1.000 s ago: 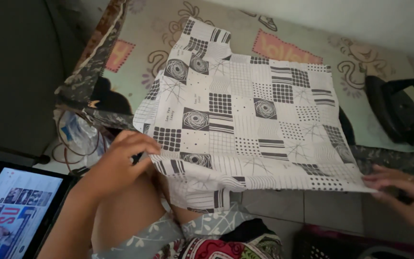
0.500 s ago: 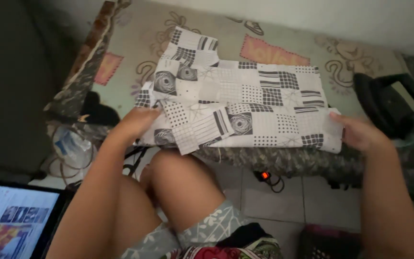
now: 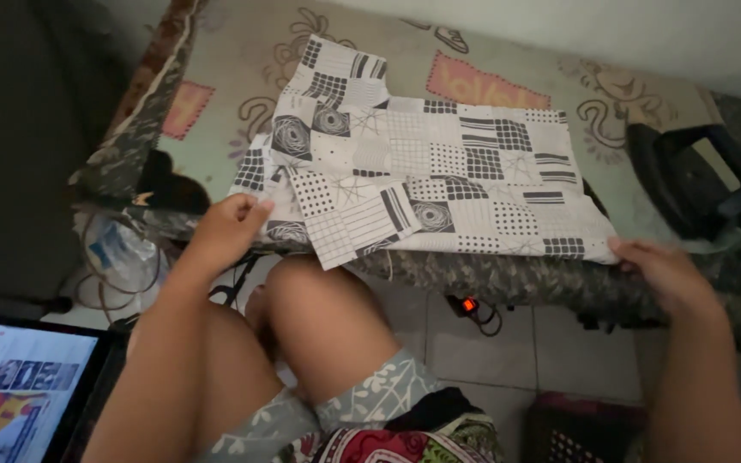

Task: Iron and fold a patterned button-down shirt.

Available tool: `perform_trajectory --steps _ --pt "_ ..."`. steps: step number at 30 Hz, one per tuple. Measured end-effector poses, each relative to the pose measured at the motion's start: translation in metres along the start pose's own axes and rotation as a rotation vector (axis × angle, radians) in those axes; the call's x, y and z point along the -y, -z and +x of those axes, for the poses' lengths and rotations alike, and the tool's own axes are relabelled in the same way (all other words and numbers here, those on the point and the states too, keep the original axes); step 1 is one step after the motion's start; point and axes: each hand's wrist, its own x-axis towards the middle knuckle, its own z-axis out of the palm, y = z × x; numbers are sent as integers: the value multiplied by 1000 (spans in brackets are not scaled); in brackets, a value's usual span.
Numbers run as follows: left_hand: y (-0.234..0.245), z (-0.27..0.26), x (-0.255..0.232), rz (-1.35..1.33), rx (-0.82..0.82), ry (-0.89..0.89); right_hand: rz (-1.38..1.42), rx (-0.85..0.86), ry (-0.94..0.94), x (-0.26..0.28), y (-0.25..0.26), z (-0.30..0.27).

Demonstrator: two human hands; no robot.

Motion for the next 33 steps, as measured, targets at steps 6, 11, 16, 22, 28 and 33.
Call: perform_trajectory --steps 6,11,16,22,28,33 --pt "-8 -8 -6 197 -210 -128 -225 -104 123 -27 -28 28" --pt "-14 -18 -21 242 -248 -166 -457 -201 86 -32 -41 56" --pt "-17 -10 -32 182 -202 -53 -705 -73 -20 7 -40 68" --pt "-32 85 -66 460 -566 -395 -967 -334 328 118 -69 130" --pt "-37 254 -43 451 -355 0 -933 -291 777 166 -106 216" --pt "-38 288 -19 265 -14 152 -961 -143 701 184 -99 217"
